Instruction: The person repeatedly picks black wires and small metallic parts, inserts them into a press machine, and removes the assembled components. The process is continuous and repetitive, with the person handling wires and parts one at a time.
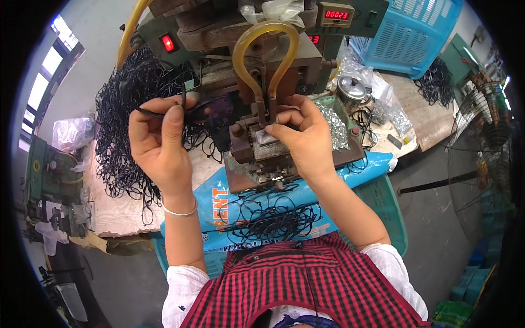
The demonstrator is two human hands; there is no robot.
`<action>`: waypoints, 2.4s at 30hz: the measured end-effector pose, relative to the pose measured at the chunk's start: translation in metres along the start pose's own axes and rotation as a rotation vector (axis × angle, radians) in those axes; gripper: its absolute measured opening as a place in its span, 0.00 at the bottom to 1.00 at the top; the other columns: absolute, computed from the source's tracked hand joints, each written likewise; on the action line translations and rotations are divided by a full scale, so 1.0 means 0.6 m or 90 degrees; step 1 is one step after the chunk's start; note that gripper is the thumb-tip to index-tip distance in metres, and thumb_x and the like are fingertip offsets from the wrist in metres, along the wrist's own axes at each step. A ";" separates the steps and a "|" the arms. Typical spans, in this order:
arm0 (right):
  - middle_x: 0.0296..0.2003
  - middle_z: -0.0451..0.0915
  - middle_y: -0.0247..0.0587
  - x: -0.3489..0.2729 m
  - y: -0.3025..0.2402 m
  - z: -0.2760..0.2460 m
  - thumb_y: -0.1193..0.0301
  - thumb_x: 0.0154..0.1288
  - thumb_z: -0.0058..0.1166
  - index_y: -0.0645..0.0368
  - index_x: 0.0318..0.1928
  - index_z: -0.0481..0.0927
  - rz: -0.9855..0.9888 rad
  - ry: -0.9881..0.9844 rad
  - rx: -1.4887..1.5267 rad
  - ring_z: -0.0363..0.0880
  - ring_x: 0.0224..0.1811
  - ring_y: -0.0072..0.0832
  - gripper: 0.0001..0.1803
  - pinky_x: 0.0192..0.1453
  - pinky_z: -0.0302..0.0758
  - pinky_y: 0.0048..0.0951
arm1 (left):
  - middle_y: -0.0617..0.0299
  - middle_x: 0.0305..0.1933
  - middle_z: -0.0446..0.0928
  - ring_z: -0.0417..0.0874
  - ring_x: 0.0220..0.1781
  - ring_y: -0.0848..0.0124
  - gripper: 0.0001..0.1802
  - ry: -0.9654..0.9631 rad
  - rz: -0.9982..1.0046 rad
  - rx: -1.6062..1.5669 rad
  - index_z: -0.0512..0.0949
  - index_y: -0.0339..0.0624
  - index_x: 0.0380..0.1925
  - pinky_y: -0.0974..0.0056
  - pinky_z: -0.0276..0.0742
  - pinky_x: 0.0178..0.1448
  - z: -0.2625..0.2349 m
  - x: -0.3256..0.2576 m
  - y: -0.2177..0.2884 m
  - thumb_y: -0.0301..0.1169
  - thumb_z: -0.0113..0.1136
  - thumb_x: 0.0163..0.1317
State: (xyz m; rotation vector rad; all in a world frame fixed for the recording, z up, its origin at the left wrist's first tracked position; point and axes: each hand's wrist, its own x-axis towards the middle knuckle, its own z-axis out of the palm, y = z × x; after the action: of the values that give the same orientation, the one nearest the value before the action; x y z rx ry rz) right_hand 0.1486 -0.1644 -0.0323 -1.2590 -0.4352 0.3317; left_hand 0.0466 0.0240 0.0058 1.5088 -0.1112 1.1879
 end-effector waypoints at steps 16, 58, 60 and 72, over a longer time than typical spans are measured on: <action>0.53 0.83 0.54 0.016 0.095 -0.216 0.72 0.55 0.71 0.61 0.35 0.86 -0.293 0.216 -0.786 0.78 0.62 0.51 0.09 0.65 0.74 0.46 | 0.56 0.46 0.87 0.80 0.29 0.68 0.13 -0.416 0.459 0.311 0.83 0.42 0.36 0.64 0.81 0.32 0.057 -0.101 -0.019 0.27 0.75 0.50; 0.38 0.88 0.33 0.000 0.079 -0.138 0.77 0.67 0.65 0.64 0.46 0.87 -0.032 0.163 -0.302 0.83 0.40 0.18 0.08 0.47 0.77 0.22 | 0.59 0.26 0.83 0.78 0.23 0.80 0.31 -0.307 -0.812 -0.192 0.81 0.30 0.48 0.78 0.64 0.18 0.083 -0.137 0.016 0.51 0.44 0.81; 0.37 0.88 0.35 -0.004 0.093 -0.165 0.76 0.67 0.64 0.63 0.45 0.87 -0.069 0.201 -0.325 0.83 0.40 0.19 0.08 0.47 0.77 0.24 | 0.60 0.25 0.82 0.77 0.22 0.80 0.27 -0.300 -0.818 -0.207 0.81 0.30 0.48 0.79 0.64 0.18 0.082 -0.141 0.011 0.48 0.47 0.81; 0.38 0.87 0.35 -0.046 0.079 -0.173 0.77 0.65 0.66 0.63 0.43 0.87 -0.101 0.244 -0.336 0.81 0.43 0.22 0.07 0.52 0.77 0.26 | 0.62 0.25 0.81 0.82 0.26 0.77 0.08 -0.377 -0.658 -0.144 0.82 0.30 0.47 0.72 0.74 0.33 0.073 -0.160 0.106 0.24 0.60 0.73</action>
State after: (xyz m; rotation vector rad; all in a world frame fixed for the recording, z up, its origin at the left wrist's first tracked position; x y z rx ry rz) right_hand 0.1750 -0.2510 -0.1067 -1.7466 -0.2950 -0.1761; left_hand -0.0144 -0.0818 -0.0108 1.3704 0.1309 -0.0992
